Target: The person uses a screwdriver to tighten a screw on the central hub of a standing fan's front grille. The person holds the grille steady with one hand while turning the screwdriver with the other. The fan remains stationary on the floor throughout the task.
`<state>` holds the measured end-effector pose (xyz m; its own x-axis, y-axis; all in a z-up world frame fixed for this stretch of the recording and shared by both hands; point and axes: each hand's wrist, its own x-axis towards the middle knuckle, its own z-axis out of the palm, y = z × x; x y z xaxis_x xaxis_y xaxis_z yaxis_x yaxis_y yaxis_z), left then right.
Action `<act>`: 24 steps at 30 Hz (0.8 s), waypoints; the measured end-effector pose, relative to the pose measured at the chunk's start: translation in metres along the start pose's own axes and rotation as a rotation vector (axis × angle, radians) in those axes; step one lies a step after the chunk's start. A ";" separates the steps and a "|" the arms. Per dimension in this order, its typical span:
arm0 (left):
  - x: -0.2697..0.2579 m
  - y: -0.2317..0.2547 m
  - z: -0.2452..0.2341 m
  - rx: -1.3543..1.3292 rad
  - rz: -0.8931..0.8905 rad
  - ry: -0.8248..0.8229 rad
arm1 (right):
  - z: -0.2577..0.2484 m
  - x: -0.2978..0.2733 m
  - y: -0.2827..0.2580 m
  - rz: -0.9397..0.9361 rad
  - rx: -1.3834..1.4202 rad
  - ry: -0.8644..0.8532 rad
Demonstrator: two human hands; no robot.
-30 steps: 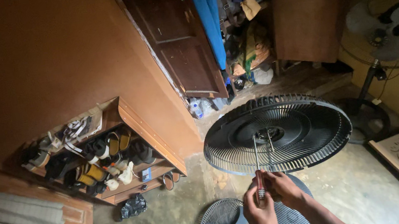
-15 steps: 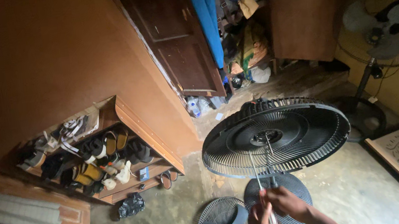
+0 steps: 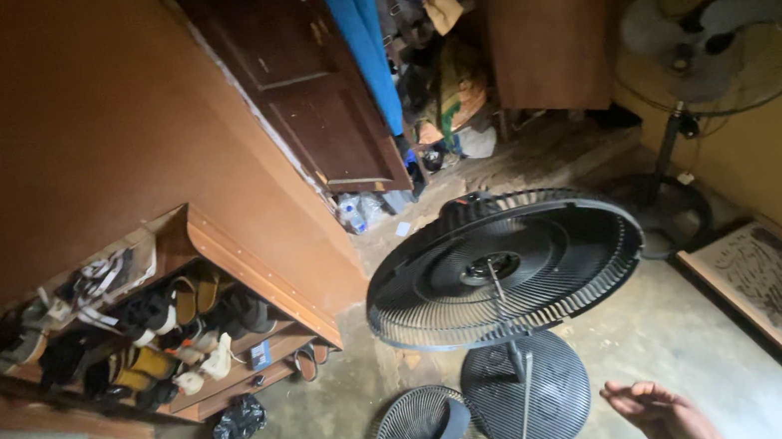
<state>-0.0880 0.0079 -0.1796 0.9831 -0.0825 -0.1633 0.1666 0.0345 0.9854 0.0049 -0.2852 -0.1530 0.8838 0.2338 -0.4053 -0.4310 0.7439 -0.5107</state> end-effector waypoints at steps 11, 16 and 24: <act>-0.002 0.045 0.027 0.218 0.100 -0.167 | 0.035 -0.023 -0.033 -0.104 0.094 0.027; -0.017 0.069 0.039 0.249 0.033 -0.253 | 0.015 -0.018 -0.037 -0.186 0.051 -0.085; -0.028 0.041 0.043 0.360 0.020 -0.290 | 0.012 -0.016 -0.041 -0.139 0.043 -0.019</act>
<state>-0.1115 -0.0316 -0.1326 0.9156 -0.3620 -0.1750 0.0609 -0.3053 0.9503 0.0111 -0.3120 -0.1166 0.9378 0.1385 -0.3184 -0.2968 0.7957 -0.5280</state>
